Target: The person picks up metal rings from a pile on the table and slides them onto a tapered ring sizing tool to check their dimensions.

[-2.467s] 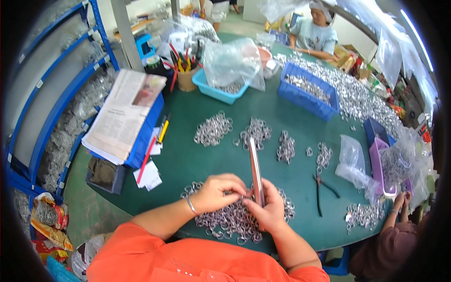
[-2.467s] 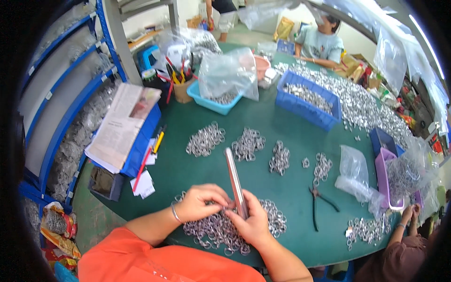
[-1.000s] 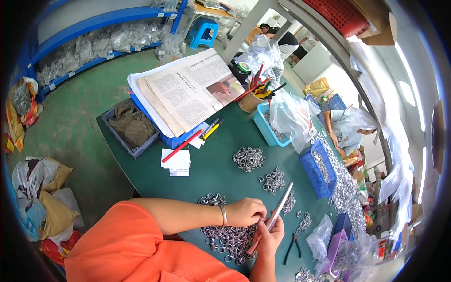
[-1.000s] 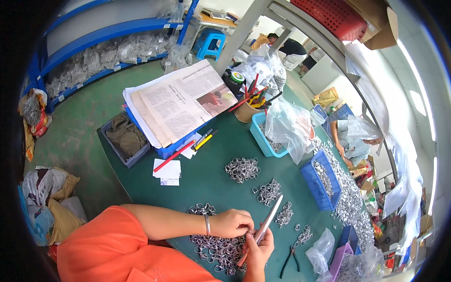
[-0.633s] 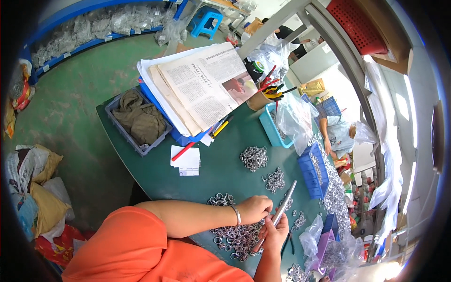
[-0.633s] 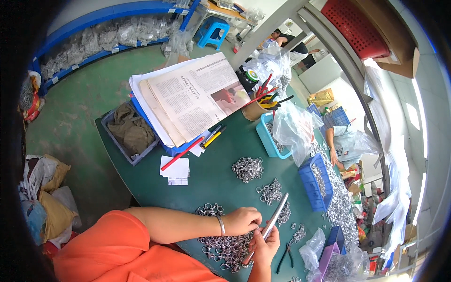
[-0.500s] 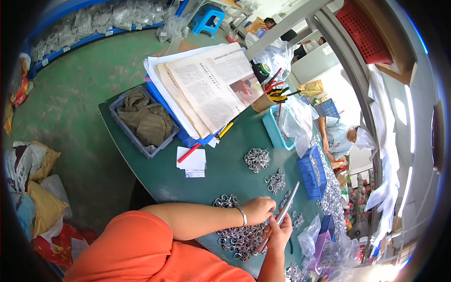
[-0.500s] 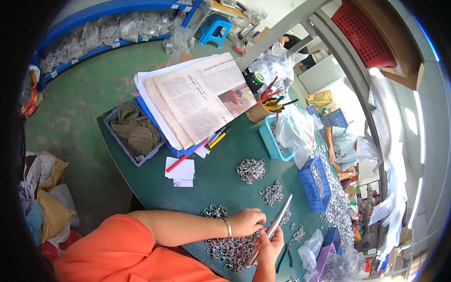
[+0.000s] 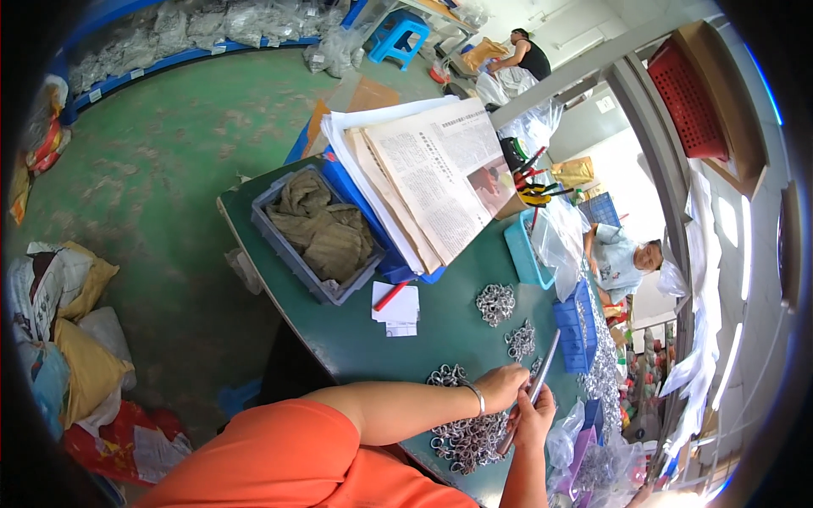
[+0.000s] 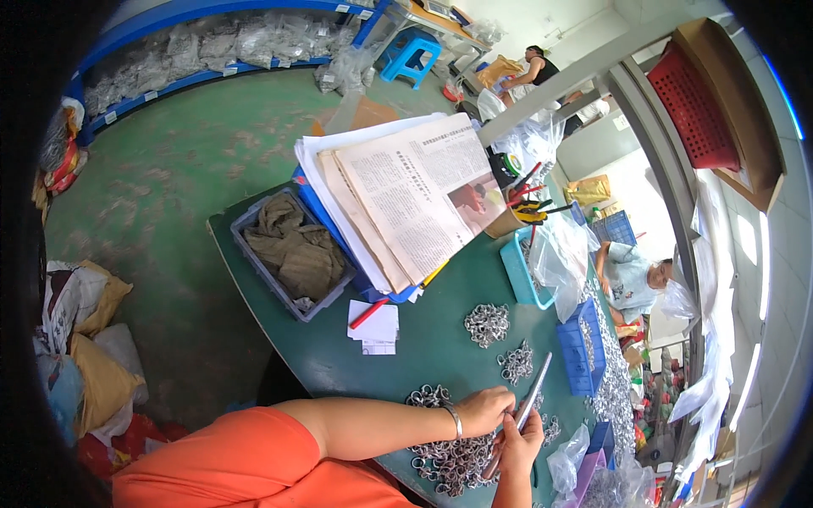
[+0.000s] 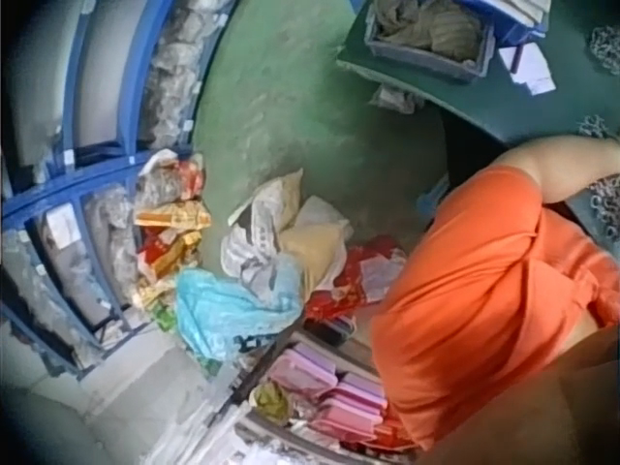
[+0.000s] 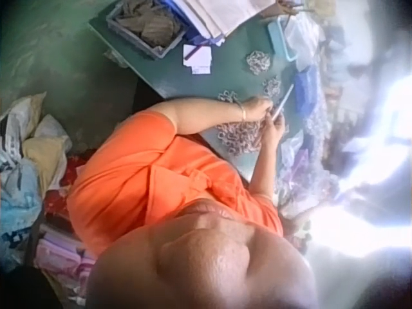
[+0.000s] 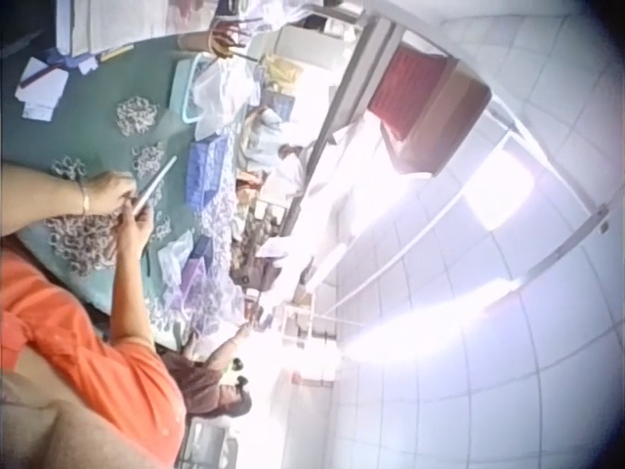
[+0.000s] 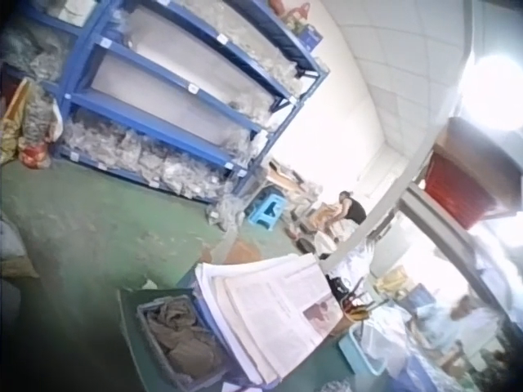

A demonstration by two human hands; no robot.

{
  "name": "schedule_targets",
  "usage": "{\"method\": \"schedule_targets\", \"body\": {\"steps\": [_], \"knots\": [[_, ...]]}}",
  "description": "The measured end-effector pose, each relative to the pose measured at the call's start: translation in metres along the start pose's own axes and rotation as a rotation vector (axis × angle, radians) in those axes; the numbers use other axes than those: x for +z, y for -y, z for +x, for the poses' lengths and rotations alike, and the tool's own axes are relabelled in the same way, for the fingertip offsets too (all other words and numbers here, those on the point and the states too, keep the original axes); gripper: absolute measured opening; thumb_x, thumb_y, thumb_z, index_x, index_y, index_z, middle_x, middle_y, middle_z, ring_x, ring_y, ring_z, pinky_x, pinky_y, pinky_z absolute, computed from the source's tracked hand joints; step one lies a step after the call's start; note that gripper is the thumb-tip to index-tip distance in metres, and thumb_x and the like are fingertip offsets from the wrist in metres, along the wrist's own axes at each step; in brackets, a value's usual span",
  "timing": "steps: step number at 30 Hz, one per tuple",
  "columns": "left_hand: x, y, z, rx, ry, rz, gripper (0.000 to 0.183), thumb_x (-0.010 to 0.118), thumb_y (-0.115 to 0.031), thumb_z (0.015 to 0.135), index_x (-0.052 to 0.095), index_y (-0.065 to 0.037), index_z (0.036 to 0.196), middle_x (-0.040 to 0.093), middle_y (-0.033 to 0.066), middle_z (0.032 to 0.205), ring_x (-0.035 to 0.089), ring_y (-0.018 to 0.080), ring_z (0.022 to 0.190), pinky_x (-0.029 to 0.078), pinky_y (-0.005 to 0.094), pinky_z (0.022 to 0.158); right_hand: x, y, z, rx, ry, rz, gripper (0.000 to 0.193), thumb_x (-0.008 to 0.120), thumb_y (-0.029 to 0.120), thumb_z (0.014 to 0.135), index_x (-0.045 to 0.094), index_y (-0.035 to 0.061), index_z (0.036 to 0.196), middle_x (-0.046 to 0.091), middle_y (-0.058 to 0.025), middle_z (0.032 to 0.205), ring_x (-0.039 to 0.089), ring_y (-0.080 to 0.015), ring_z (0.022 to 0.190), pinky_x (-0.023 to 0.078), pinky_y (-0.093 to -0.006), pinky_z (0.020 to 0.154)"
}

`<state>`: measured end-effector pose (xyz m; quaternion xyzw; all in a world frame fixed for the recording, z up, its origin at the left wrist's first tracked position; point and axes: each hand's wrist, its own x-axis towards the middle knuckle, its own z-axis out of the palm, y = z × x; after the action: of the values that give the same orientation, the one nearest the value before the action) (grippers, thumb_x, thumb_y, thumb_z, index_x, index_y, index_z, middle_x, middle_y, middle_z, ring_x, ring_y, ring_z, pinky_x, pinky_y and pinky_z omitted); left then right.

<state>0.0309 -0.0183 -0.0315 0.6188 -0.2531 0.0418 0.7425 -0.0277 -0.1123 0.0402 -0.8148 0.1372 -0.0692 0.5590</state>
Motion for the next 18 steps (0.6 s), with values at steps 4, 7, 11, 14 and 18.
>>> {"method": "schedule_targets", "body": {"steps": [4, 7, 11, 14, 18], "knots": [[0.007, 0.008, -0.003, -0.007, 0.024, 0.051, 0.006, 0.056, -0.003, 0.075, 0.055, -0.004, 0.081, 0.053, 0.0131, 0.085, 0.055, 0.0338, 0.081, 0.045, 0.0405, 0.071, -0.005, -0.002, 0.002, 0.016, -0.034, -0.073, 0.030, 0.056, -0.004, 0.080, 0.044, 0.0009, 0.107, 0.056, -0.0063, 0.076, 0.047, -0.0102, 0.039, 0.036, -0.0212, 0.029], [0.003, 0.002, -0.003, -0.042, 0.064, 0.063, 0.010, 0.056, -0.004, 0.077, 0.058, -0.003, 0.086, 0.055, 0.0134, 0.088, 0.055, 0.0332, 0.085, 0.046, 0.0400, 0.074, -0.008, -0.004, 0.005, 0.031, -0.053, -0.091, 0.031, 0.055, -0.006, 0.079, 0.043, -0.0003, 0.107, 0.055, -0.0068, 0.076, 0.047, -0.0109, 0.039, 0.037, -0.0228, 0.028], [0.005, 0.003, -0.005, -0.090, 0.140, 0.032, 0.013, 0.056, -0.009, 0.080, 0.061, -0.003, 0.091, 0.057, 0.0138, 0.089, 0.056, 0.0330, 0.089, 0.045, 0.0398, 0.077, -0.004, -0.003, 0.002, 0.023, -0.086, -0.114, 0.029, 0.055, -0.003, 0.078, 0.046, 0.0006, 0.105, 0.054, -0.0042, 0.069, 0.047, -0.0101, 0.038, 0.036, -0.0217, 0.029], [0.004, 0.001, -0.005, -0.102, 0.107, 0.037, 0.009, 0.055, -0.007, 0.076, 0.059, -0.001, 0.081, 0.058, 0.0185, 0.086, 0.057, 0.0360, 0.084, 0.046, 0.0416, 0.075, 0.001, 0.002, 0.001, -0.013, -0.072, -0.094, 0.026, 0.056, -0.002, 0.079, 0.047, 0.0004, 0.103, 0.054, -0.0048, 0.069, 0.047, -0.0096, 0.039, 0.036, -0.0210, 0.029], [-0.003, -0.001, -0.002, -0.091, 0.100, 0.037, 0.008, 0.055, -0.008, 0.076, 0.058, -0.002, 0.079, 0.058, 0.0179, 0.084, 0.057, 0.0355, 0.084, 0.046, 0.0418, 0.074, -0.003, -0.002, 0.005, -0.009, -0.021, -0.096, 0.023, 0.057, -0.001, 0.079, 0.048, 0.0000, 0.101, 0.054, -0.0047, 0.068, 0.047, -0.0093, 0.038, 0.035, -0.0206, 0.029]]}}
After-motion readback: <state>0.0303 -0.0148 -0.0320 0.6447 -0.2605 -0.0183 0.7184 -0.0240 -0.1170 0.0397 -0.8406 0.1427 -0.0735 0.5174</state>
